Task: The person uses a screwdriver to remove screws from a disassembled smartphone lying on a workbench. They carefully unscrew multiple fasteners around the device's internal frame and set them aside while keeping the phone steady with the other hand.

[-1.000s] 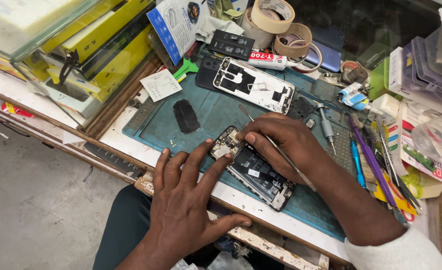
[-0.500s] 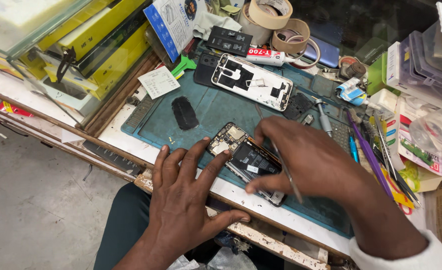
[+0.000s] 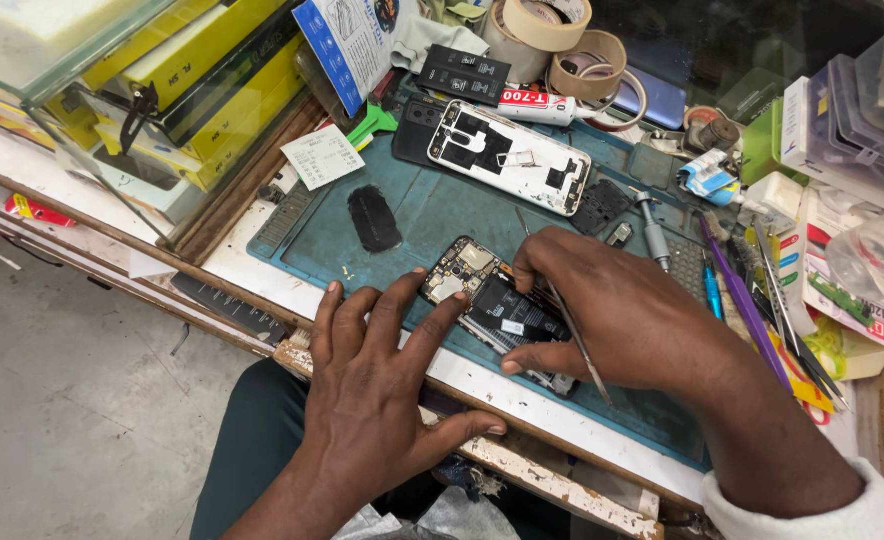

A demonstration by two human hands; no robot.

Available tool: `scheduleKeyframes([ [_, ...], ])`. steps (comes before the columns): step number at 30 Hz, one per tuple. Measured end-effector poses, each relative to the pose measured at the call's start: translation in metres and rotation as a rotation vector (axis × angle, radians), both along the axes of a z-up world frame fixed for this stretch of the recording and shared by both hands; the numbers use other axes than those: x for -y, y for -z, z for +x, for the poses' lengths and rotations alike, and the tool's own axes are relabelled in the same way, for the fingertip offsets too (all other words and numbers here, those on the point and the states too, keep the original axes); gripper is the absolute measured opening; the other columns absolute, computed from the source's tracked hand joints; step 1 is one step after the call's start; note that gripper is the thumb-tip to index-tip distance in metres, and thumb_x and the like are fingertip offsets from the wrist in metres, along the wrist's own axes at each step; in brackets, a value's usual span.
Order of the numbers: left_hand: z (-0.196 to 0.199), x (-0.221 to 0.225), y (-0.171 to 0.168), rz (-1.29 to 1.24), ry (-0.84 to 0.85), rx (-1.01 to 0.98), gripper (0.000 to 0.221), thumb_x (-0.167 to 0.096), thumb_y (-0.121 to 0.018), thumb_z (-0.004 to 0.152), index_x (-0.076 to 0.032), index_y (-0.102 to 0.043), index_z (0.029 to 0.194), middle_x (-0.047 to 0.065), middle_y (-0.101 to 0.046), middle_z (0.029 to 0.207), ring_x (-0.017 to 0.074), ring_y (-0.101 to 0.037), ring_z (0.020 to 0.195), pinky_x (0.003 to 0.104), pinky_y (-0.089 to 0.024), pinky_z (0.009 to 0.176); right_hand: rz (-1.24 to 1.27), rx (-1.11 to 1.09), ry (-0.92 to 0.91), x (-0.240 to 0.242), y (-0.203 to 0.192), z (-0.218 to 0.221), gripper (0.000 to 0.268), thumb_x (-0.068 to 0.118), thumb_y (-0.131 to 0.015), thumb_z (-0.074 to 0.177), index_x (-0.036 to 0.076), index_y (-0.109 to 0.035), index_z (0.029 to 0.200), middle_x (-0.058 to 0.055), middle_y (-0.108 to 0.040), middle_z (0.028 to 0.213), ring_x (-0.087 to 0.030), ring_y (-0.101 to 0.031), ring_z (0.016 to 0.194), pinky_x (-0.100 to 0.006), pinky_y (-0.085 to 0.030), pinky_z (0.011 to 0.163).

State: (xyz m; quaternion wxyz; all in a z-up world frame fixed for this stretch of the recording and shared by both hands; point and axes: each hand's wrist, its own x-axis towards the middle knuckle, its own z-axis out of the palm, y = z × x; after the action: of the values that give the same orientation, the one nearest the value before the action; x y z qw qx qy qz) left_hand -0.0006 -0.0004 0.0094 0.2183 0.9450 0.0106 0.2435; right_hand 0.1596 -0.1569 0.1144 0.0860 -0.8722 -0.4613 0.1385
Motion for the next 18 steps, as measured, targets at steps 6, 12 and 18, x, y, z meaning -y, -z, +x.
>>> scheduleKeyframes([
  [6,-0.001,0.003,-0.003,-0.018,0.007,-0.016,0.100,-0.083,-0.067,0.073,-0.012,-0.056,0.142,0.028,-0.045,0.138,0.0483,-0.034,0.131,0.068,-0.009,0.115,0.016,0.005,-0.030,0.000,-0.002,0.003,0.070,0.052,-0.093,0.060,0.012,-0.057,0.106,-0.008,-0.064,0.101,-0.031,-0.066,0.092,-0.047,-0.053,0.072],
  [12,0.001,0.010,-0.003,-0.023,0.049,-0.047,0.101,-0.084,-0.065,0.075,-0.009,-0.054,0.142,0.030,-0.046,0.136,0.0481,-0.035,0.134,0.070,-0.003,0.116,-0.045,0.024,-0.038,0.008,-0.001,0.013,0.072,0.056,-0.092,0.056,0.013,-0.059,0.103,-0.006,-0.065,0.093,-0.026,-0.067,0.092,-0.046,-0.052,0.073],
  [18,0.001,0.004,-0.010,-0.001,0.067,-0.039,0.099,-0.082,-0.065,0.076,-0.011,-0.054,0.145,0.027,-0.048,0.137,0.0451,-0.039,0.133,0.068,-0.006,0.117,0.233,-0.043,-0.083,0.020,0.010,0.037,0.034,0.034,-0.074,0.088,0.009,-0.067,0.110,-0.006,-0.076,0.104,-0.020,-0.077,0.094,-0.039,-0.060,0.080],
])
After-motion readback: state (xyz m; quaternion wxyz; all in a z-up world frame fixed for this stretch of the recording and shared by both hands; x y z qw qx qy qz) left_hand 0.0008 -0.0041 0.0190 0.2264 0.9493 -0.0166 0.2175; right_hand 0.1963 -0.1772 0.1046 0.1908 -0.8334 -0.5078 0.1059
